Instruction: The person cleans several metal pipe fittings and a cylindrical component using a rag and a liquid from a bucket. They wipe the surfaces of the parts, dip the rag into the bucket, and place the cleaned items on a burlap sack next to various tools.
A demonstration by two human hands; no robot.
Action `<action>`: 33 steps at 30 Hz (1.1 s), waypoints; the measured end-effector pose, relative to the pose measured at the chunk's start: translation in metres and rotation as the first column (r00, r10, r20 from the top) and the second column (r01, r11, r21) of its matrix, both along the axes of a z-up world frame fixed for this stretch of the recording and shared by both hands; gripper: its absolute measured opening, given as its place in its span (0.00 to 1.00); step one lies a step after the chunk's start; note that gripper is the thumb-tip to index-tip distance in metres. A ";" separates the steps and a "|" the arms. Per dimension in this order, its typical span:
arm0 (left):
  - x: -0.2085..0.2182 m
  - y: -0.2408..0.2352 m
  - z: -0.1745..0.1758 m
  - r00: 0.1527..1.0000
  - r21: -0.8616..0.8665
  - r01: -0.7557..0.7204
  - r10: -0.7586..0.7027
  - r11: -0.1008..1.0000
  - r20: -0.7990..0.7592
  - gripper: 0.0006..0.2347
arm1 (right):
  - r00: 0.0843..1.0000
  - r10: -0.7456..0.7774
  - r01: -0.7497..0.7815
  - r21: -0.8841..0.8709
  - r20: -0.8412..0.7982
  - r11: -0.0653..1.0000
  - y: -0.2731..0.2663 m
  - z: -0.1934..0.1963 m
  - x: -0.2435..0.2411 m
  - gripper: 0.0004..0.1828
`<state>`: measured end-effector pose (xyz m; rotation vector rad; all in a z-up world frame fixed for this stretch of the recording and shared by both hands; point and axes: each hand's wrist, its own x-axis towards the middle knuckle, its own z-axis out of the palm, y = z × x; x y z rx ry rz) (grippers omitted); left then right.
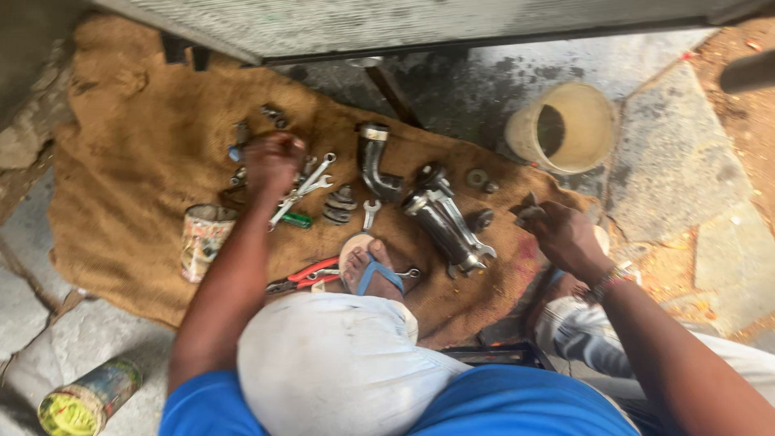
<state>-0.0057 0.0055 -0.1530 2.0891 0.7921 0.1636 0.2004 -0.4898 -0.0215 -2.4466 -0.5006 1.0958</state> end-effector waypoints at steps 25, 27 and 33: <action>0.178 -0.280 0.310 0.879 -1.000 0.014 0.477 0.006 0.015 0.07 | 0.896 0.295 -0.290 -0.067 0.332 0.955 0.077 -0.066 0.126 0.13; 0.180 -0.277 0.297 0.855 -1.000 -0.004 0.519 -0.025 -0.016 0.09 | 0.880 0.352 -0.348 -0.074 0.319 0.935 0.086 -0.102 0.130 0.13; 0.189 -0.283 0.271 0.851 -0.997 0.051 0.525 -0.063 0.011 0.14 | 0.748 0.606 -0.578 -0.183 0.271 0.795 0.103 -0.150 0.138 0.16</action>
